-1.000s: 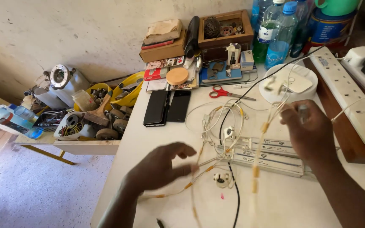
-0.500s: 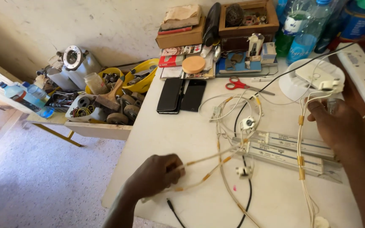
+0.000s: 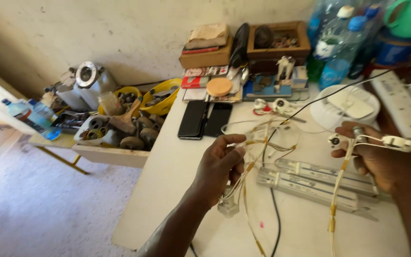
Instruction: The person is wiring electrical ballasts and components on a workbench, using a screwdriver to secure connections.
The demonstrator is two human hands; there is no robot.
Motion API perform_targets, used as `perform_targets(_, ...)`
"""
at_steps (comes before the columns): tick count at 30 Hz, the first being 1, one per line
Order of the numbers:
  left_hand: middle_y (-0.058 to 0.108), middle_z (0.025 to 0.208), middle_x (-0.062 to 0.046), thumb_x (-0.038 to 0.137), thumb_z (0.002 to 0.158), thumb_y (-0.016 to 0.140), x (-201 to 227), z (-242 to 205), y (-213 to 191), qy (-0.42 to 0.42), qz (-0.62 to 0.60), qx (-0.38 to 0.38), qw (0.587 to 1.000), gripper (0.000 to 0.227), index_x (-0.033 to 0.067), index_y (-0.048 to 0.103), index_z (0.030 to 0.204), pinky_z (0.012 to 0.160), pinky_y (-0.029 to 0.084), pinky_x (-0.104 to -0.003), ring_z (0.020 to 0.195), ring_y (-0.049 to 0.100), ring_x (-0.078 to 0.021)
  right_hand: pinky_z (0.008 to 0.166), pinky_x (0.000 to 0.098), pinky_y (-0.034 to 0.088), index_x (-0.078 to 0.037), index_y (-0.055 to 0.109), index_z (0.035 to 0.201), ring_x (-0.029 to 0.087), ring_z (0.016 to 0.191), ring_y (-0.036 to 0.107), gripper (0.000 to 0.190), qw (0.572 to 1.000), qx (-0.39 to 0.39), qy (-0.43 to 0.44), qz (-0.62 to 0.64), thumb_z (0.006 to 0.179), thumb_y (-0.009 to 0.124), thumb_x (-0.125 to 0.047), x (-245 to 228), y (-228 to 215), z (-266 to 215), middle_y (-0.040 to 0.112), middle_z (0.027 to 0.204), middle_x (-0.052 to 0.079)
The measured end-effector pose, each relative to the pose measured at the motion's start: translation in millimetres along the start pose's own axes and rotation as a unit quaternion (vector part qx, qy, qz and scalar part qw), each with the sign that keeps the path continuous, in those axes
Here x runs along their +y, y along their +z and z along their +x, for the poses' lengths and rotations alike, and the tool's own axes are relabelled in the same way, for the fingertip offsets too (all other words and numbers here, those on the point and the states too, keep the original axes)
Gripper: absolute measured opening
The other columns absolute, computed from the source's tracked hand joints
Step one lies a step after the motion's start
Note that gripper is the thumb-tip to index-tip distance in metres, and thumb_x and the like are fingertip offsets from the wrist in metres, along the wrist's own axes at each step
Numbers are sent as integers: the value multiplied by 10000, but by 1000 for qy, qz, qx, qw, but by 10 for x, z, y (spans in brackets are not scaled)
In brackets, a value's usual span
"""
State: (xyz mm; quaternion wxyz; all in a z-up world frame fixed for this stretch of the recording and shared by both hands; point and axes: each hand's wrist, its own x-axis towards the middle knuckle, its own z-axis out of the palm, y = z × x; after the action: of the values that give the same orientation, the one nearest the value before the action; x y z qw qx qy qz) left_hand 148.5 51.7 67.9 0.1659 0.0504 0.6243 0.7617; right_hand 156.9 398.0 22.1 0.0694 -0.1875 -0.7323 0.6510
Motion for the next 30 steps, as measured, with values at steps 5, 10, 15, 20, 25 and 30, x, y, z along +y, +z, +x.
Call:
perform_targets(5,546,656,-64,130,1022,601,-64,411,369,43,-65,-23,997,220,70,671,1222,438,311,-258,512,396,-123,699,445,405,-169,653,1324,342,957,663,510,962,111,24,-249,817,659,-116,-243,-44,-171,757,1238,140)
perform_targets(10,529,626,-53,109,1039,584,-283,735,351,75,-87,-23,993,192,71,677,1202,406,295,-251,465,370,-112,850,583,512,-185,717,1378,492,966,711,460,909,172,4,-380,973,514,-259,-339,-39,-350,796,1092,234)
perform_targets(15,528,591,-58,126,1037,612,-468,882,151,114,-123,28,985,175,76,692,1185,373,233,-231,411,308,-83,670,388,505,-164,797,1083,176,683,628,196,920,164,-205,-290,1016,731,-337,-369,243,-673,729,756,39)
perform_targets(20,494,602,-39,110,1052,600,-563,837,220,123,-138,52,981,165,95,689,1189,406,267,-233,460,345,-75,566,290,461,-228,852,1044,102,582,526,311,958,-36,-173,-227,765,906,-355,-154,803,-925,838,806,-61)
perform_targets(25,479,634,-39,134,1086,573,-514,625,389,156,-143,29,977,133,107,656,1186,448,260,-234,511,356,-79,594,299,416,-236,755,1090,126,590,483,438,962,-104,-75,-240,741,974,-384,-263,1148,-1147,669,691,-28)
perform_targets(30,722,948,-130,218,1037,594,-379,613,280,186,-41,-40,981,440,48,544,1439,487,457,-256,654,615,-145,674,281,468,-245,734,1093,135,668,547,483,970,-61,-27,-234,688,993,-292,-314,1074,-1091,778,883,-53)
